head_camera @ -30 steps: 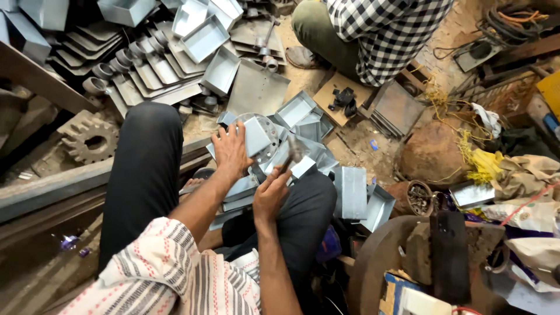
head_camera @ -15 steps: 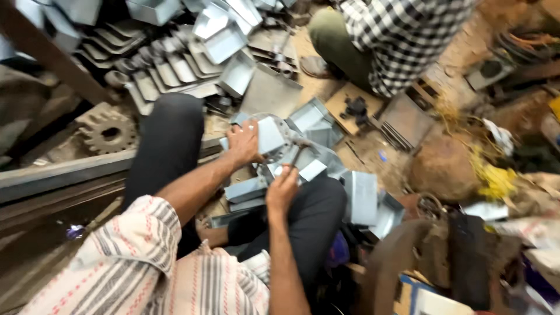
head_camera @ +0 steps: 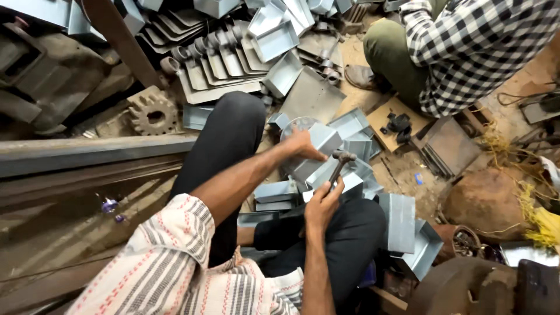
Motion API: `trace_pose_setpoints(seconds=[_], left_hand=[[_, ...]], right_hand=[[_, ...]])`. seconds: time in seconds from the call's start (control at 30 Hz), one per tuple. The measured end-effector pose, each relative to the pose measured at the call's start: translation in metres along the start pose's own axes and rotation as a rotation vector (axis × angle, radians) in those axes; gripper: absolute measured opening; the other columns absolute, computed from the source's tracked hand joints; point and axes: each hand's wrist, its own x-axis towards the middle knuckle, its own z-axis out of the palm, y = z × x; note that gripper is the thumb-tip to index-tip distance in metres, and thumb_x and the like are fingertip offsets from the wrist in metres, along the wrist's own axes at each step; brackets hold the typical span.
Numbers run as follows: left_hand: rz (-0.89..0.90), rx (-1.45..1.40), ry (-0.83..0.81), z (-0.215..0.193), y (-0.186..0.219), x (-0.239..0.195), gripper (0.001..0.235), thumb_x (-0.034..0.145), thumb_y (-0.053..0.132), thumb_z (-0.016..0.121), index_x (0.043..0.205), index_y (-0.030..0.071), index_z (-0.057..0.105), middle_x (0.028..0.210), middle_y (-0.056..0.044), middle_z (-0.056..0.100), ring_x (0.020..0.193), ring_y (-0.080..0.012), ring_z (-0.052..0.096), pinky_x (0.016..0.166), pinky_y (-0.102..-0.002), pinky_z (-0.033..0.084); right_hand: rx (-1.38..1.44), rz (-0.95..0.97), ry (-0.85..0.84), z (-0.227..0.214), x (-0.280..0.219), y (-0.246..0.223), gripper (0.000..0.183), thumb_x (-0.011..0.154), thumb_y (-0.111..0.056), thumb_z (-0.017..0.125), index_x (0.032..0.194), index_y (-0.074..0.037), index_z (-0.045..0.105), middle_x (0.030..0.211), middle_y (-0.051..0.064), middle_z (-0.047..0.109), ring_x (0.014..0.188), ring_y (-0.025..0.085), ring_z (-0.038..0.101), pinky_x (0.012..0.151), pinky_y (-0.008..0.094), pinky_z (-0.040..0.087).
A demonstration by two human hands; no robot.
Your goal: The person assembles metal parts by positioning a circular metal plate with holes over a stack of rectangular metal boxes and striking it with a hammer to secure it.
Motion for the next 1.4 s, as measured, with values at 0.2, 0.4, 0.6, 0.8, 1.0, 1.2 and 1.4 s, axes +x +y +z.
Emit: trace_pose_setpoints(seconds=[0.2, 0.4, 0.6, 0.8, 1.0, 1.2, 1.4], left_hand=[[-0.011, -0.440, 0.218, -0.002, -0.003, -0.024, 0.087, 0.092, 0.064, 0.054, 0.150, 0.000, 0.045, 0.139, -0.031, 0.061, 0.132, -0.0463, 0.057, 0.114, -0.053, 0.042], [0.084, -0.405, 0.371, -0.016, 0.011, -0.070, 0.066, 0.106, 0.054, 0.033, 0.163, 0.024, 0.021, 0.155, -0.018, 0.040, 0.142, -0.0403, 0.039, 0.116, -0.058, 0.029], [0.073, -0.466, 0.334, -0.020, 0.015, -0.075, 0.066, 0.106, 0.053, 0.030, 0.164, 0.026, 0.019, 0.149, -0.016, 0.044, 0.138, -0.0394, 0.041, 0.114, -0.058, 0.029], [0.063, -0.423, 0.375, -0.019, 0.017, -0.076, 0.065, 0.105, 0.053, 0.033, 0.163, 0.026, 0.022, 0.148, -0.018, 0.046, 0.136, -0.0413, 0.043, 0.112, -0.059, 0.031], [0.055, -0.426, 0.366, -0.022, 0.020, -0.078, 0.065, 0.105, 0.052, 0.034, 0.164, 0.027, 0.021, 0.147, -0.019, 0.045, 0.135, -0.0427, 0.043, 0.110, -0.061, 0.031], [0.057, -0.423, 0.374, -0.023, 0.021, -0.082, 0.065, 0.105, 0.052, 0.034, 0.164, 0.029, 0.019, 0.147, -0.018, 0.046, 0.133, -0.0412, 0.045, 0.110, -0.059, 0.031], [0.046, -0.423, 0.368, -0.025, 0.022, -0.082, 0.065, 0.105, 0.053, 0.033, 0.164, 0.032, 0.019, 0.147, -0.018, 0.045, 0.132, -0.0407, 0.045, 0.112, -0.058, 0.031]], right_hand=[[-0.029, -0.023, -0.005, 0.007, 0.006, -0.005, 0.038, 0.104, -0.024, 0.050, 0.134, 0.000, 0.053, 0.074, 0.018, 0.066, 0.068, 0.034, 0.068, 0.066, 0.049, 0.050], [-0.070, -0.047, -0.057, 0.005, -0.002, -0.019, 0.036, 0.106, -0.027, 0.050, 0.131, -0.003, 0.056, 0.074, 0.018, 0.068, 0.069, 0.035, 0.068, 0.069, 0.048, 0.049], [-0.074, -0.067, -0.113, 0.004, -0.005, -0.019, 0.036, 0.106, -0.024, 0.045, 0.134, -0.006, 0.058, 0.085, 0.020, 0.069, 0.073, 0.037, 0.068, 0.071, 0.050, 0.049], [-0.114, -0.076, -0.138, 0.012, -0.002, 0.004, 0.032, 0.107, -0.023, 0.045, 0.128, -0.006, 0.062, 0.084, 0.019, 0.068, 0.075, 0.032, 0.067, 0.072, 0.047, 0.050], [0.004, -0.045, -0.086, 0.013, -0.003, -0.007, 0.031, 0.106, -0.021, 0.045, 0.127, -0.006, 0.063, 0.080, 0.012, 0.066, 0.065, 0.023, 0.064, 0.062, 0.040, 0.052], [0.008, -0.161, 0.074, -0.002, -0.010, -0.037, 0.029, 0.108, -0.021, 0.046, 0.128, -0.005, 0.061, 0.071, 0.014, 0.062, 0.062, 0.025, 0.064, 0.060, 0.042, 0.049], [-0.071, -0.150, -0.005, 0.001, -0.010, -0.044, 0.028, 0.107, -0.020, 0.047, 0.125, -0.004, 0.061, 0.075, 0.017, 0.066, 0.063, 0.032, 0.066, 0.061, 0.047, 0.047]])
